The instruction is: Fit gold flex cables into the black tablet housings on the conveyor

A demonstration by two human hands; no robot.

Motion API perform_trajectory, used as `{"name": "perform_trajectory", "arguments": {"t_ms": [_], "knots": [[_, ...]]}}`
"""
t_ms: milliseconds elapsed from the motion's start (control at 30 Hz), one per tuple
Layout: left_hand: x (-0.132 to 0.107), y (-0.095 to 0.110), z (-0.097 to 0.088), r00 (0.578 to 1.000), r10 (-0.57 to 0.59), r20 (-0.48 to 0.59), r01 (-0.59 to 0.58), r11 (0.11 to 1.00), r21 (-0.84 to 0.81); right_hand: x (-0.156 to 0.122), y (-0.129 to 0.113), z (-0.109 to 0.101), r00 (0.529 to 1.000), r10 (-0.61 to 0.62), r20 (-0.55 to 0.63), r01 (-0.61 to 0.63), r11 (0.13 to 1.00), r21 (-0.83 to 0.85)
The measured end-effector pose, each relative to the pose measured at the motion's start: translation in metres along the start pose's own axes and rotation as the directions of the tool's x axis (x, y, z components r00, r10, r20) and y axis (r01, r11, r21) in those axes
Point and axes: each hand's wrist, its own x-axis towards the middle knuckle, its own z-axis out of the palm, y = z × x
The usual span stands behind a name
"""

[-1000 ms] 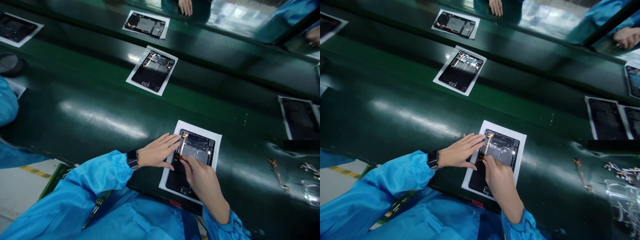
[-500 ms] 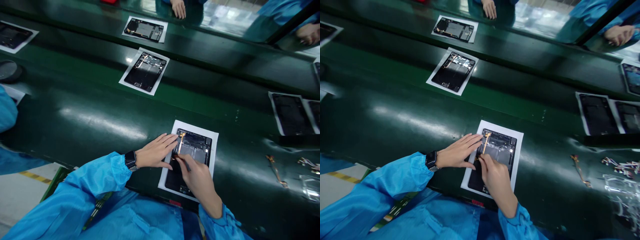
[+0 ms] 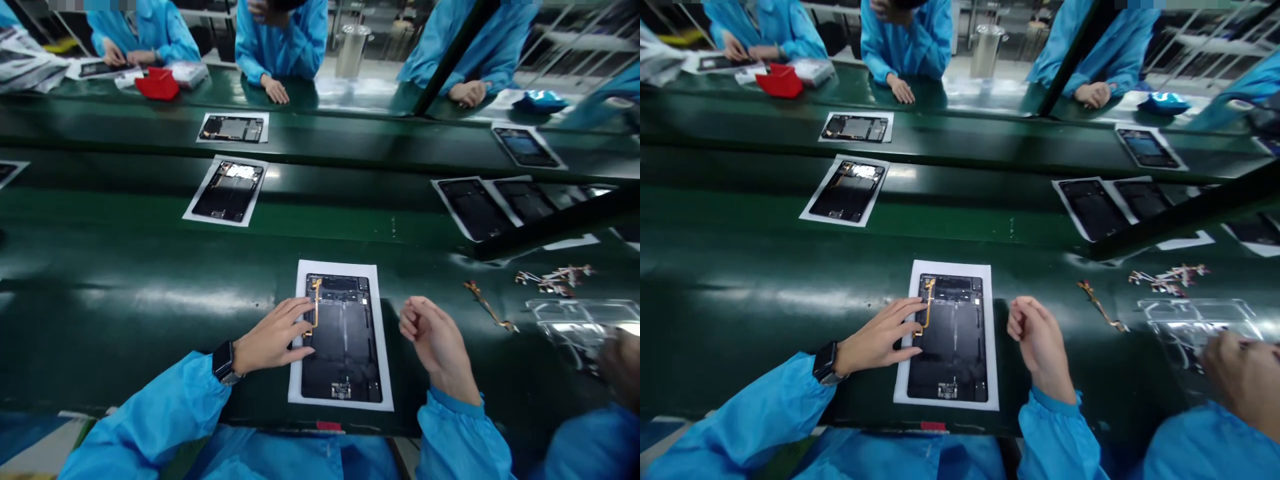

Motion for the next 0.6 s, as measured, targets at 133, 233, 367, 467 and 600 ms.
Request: {"name": "perform_trajectory", "arguments": {"t_ms": [133,233,367,467,600], "knots": [[0.017,-0.004,-0.005,0.997,-0.028,-0.066,0.026,0.999,-0.018,0.036,-0.011,-0.059,0.920,-0.301,-0.251,0.177,0.891,-0.417],[0.046,-0.023,-0.013,0.983,-0.076,-0.168,0.090,0.993,0.077,0.068,-0.021,-0.107,0.801,-0.471,-0.371,0.038,0.657,-0.753],[0.100,-0.051,-0.027,0.983,-0.139,-0.120,0.157,0.975,0.155,0.093,-0.031,-0.146,0.755,-0.490,-0.436,-0.106,0.564,-0.819],[0.130,-0.059,-0.034,0.980,-0.185,0.080,0.173,0.975,0.141,0.100,-0.029,-0.149,0.759,-0.484,-0.436,-0.153,0.517,-0.842],[0.148,-0.057,-0.032,0.946,-0.230,0.227,0.196,0.967,0.160,0.104,-0.023,-0.137,0.787,-0.480,-0.388,-0.142,0.471,-0.870]]}}
